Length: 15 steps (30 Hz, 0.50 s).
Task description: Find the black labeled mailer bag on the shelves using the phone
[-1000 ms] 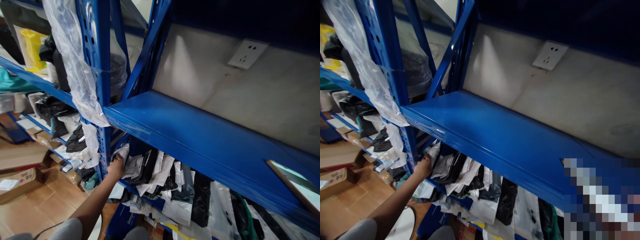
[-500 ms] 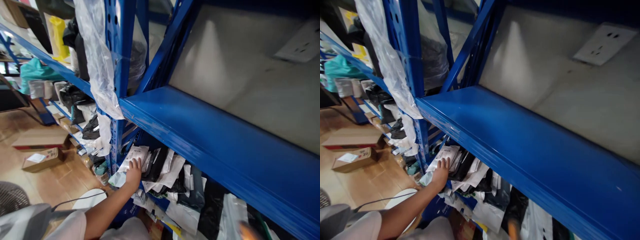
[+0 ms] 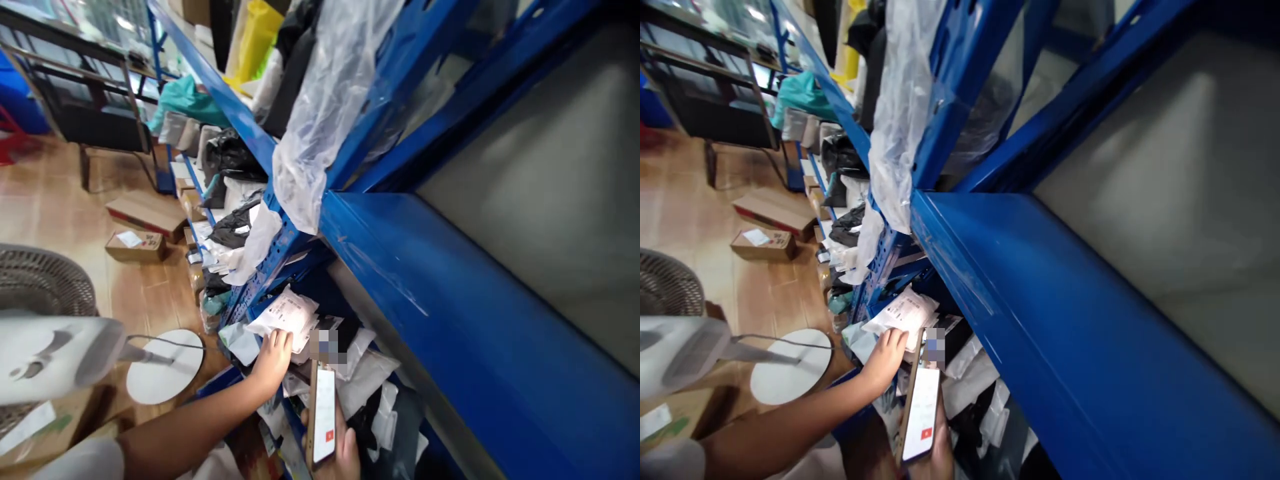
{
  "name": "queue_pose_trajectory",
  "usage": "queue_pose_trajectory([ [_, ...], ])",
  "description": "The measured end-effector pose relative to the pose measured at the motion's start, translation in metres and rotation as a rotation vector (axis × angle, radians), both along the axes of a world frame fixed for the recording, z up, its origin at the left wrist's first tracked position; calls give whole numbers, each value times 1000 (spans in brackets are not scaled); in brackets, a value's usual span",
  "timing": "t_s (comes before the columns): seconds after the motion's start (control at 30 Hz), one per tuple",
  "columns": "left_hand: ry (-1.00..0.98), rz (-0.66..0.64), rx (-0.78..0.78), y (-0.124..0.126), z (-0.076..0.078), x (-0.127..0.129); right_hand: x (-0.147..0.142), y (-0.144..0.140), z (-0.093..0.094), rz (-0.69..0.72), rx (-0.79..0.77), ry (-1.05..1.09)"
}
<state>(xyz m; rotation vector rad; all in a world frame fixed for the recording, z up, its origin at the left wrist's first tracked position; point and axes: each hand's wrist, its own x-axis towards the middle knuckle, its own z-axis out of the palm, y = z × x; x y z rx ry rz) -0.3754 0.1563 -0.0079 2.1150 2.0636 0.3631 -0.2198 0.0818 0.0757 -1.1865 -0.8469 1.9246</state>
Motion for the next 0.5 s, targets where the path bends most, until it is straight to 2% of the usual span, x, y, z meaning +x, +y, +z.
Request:
queue_pose_trajectory([
  [0.07,-41,-15,-19,-2,1,-3,6,11,-3,-49,-56,54],
  [0.17,-155,-46,-49,-5,3,-11,9,32,4,-115,-141,169],
  [0.33,-306,-63,-71,-7,4,-19,-11,71,26,0,-276,138],
  [0.5,-337,-59,-33,-6,0,-17,-22,91,32,69,-266,7],
])
